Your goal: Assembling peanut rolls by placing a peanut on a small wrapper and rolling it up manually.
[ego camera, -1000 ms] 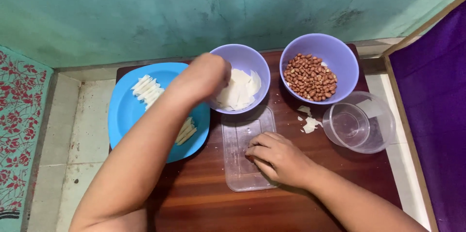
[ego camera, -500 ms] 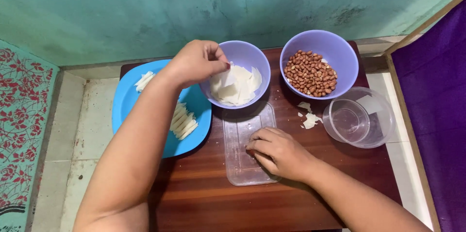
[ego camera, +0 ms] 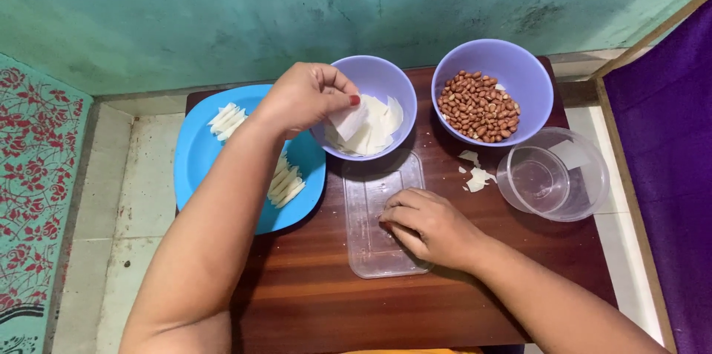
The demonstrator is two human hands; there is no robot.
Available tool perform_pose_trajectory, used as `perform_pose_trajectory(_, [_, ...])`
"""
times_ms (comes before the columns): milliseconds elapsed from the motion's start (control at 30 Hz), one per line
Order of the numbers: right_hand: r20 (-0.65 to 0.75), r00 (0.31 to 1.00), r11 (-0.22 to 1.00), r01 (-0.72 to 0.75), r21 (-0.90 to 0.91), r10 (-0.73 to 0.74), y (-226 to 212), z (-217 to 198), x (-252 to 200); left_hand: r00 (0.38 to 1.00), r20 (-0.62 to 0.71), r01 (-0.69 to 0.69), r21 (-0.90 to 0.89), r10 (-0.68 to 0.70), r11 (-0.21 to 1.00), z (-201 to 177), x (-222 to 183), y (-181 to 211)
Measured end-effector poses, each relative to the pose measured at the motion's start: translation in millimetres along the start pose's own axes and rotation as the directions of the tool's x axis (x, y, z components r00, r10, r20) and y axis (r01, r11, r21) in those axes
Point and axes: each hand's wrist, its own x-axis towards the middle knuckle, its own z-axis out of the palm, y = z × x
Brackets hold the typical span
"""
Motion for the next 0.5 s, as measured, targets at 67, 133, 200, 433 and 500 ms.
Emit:
perform_pose_trajectory(67, [-0.006,1.0,1.0,0.001,-0.003,-0.001,0.0,0.5,0.4,1.0,-0.001,-0.003,0.004,0.003,1.0,-0.7,2.4,1.9])
perform_pose_trajectory(133, [-0.014,1.0,1.0,0.002,-0.007,-0.002,-0.9,-0.7,0.9,1.0,-0.001,-0.006,0.009,0.006,1.0,-1.0,7.1,0.1])
perform_pose_trajectory(200, [0.001,1.0,1.0,-0.004,0.004,0.004,-2.2,-4.0,1.8,0.999,0.045,-0.011,-0.039,0.013,0.999,-1.3,14.1,-5.2])
perform_pose_trajectory(433, [0.002,1.0,0.999,-0.02,0.034,0.02,0.1,-0.4,0.7,0.993,0.113,-0.024,-0.144,0.04,0.989,6.3,1.4,-4.3])
perform_pose_trajectory(500, [-0.115,0.983,0.965,-0.114,0.236,0.144,0.1,3.9,2.1,0.99,0.128,-0.018,-0.241,0.05,0.97,16.3,-18.3,3.8])
